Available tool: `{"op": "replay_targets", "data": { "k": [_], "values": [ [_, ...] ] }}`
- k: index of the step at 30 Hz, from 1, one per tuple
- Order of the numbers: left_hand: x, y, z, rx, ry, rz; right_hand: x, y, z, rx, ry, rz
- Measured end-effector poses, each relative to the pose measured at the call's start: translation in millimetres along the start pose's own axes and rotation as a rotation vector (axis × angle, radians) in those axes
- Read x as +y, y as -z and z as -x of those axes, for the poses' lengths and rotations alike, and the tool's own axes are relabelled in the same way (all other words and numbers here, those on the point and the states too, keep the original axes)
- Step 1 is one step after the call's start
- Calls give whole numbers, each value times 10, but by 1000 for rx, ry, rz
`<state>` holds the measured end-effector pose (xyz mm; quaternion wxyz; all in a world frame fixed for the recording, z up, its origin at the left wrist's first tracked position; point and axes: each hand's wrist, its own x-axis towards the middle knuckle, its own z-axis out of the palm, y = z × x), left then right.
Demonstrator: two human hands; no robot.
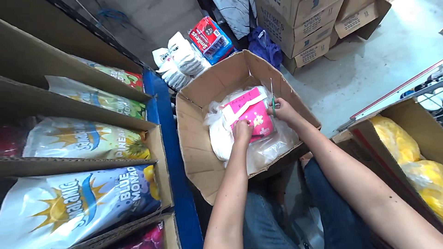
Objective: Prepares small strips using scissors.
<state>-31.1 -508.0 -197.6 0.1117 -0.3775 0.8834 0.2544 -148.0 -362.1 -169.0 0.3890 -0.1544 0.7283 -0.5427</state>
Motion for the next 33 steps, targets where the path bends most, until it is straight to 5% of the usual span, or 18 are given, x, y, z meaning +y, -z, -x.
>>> {"op": "replay_targets", "data": {
  "k": [11,25,33],
  "values": [
    [30,-62,-167,-177,12,-106,3,1,-24,-11,-10,33],
    [16,-37,-140,-187,-100,-123,15,-2,-59,-19,-18,47],
    [164,133,259,198,-331,-107,-10,16,-49,-17,-115,106]
  ]
}}
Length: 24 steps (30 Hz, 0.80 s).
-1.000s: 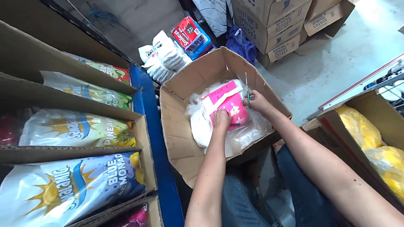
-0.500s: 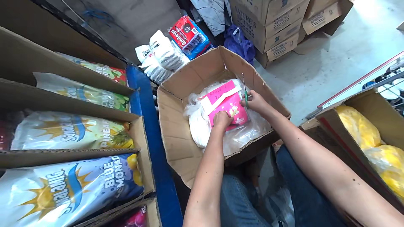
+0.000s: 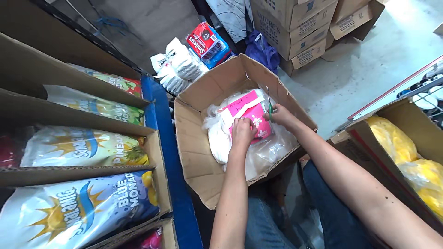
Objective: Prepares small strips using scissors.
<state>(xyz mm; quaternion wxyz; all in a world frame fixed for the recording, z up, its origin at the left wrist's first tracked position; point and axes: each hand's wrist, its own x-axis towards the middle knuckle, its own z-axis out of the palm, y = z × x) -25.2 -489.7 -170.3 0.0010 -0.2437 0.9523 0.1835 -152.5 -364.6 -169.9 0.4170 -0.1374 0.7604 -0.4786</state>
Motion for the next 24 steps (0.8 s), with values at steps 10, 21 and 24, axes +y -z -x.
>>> {"op": "replay_targets", "data": {
  "k": [10,21,24],
  "values": [
    [64,7,72,164,-145,-52,-18,-9,5,-9,-16,-77],
    [-5,136,126,139,-32,238,-16,-12,10,-5,51,-171],
    [-46,120,132,123,-35,345,-19,-25,15,-31,93,-182]
  ]
}}
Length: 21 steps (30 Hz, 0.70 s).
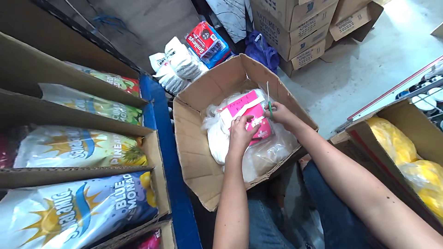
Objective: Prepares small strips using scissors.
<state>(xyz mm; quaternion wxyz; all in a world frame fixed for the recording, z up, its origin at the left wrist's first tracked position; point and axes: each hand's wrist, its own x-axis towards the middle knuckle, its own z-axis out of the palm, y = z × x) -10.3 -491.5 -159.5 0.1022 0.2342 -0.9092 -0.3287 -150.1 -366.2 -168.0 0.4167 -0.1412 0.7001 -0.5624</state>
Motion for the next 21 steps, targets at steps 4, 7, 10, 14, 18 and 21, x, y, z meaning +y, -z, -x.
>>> {"op": "replay_targets", "data": {
  "k": [4,7,10,14,18,21],
  "values": [
    [9,-5,-2,16,-39,51,15,4,-2,-20,38,-20],
    [-6,-9,2,41,-60,48,15,2,-2,-30,53,-28],
    [-18,-22,4,76,-92,31,16,-5,-1,-37,57,-33],
    [-14,7,9,103,-84,-1,20,-2,-8,-47,56,-40],
    [-131,55,-8,205,-44,-47,11,-1,2,-109,-3,75],
    [-183,71,-17,257,-16,-64,21,-20,10,-287,-64,325]
  ]
}}
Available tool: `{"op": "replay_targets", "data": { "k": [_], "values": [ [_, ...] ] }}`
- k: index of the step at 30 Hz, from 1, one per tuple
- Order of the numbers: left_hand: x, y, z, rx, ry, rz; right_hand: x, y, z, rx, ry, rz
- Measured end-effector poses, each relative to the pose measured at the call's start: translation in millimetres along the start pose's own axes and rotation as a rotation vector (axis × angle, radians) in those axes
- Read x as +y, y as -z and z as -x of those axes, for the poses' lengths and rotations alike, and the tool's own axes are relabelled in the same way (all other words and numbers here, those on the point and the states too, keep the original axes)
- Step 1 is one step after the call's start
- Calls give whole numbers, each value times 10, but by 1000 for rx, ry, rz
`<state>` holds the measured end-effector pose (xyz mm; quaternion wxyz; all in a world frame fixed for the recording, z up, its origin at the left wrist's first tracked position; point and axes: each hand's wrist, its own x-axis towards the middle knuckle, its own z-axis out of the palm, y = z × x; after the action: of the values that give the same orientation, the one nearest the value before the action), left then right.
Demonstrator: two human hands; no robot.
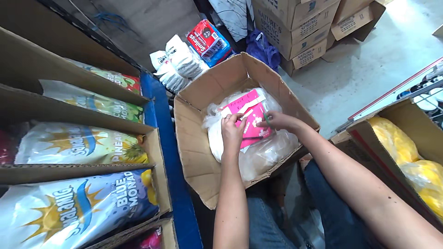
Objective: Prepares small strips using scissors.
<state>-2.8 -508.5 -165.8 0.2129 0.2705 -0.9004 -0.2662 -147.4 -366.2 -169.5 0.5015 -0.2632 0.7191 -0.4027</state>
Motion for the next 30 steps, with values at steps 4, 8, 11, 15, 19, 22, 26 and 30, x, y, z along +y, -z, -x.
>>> {"op": "replay_targets", "data": {
  "k": [4,8,11,15,19,22,26,30],
  "values": [
    [-8,-11,2,9,21,6,5,-17,-11,-149,-56,108],
    [-9,-19,2,11,18,17,12,-15,-20,-180,-39,116],
    [-4,-19,2,-6,16,27,29,-7,-23,-173,-5,85],
    [-5,-27,4,-10,10,39,28,2,-23,-168,7,55],
    [-14,-33,5,-11,-2,32,30,0,-24,-167,16,41],
    [10,-23,0,-24,11,29,40,4,-32,-162,20,27],
    [-9,-26,3,-9,-1,24,18,1,-12,-167,13,30],
    [-2,-22,0,-5,2,23,21,5,-13,-174,20,22]
  ]
}}
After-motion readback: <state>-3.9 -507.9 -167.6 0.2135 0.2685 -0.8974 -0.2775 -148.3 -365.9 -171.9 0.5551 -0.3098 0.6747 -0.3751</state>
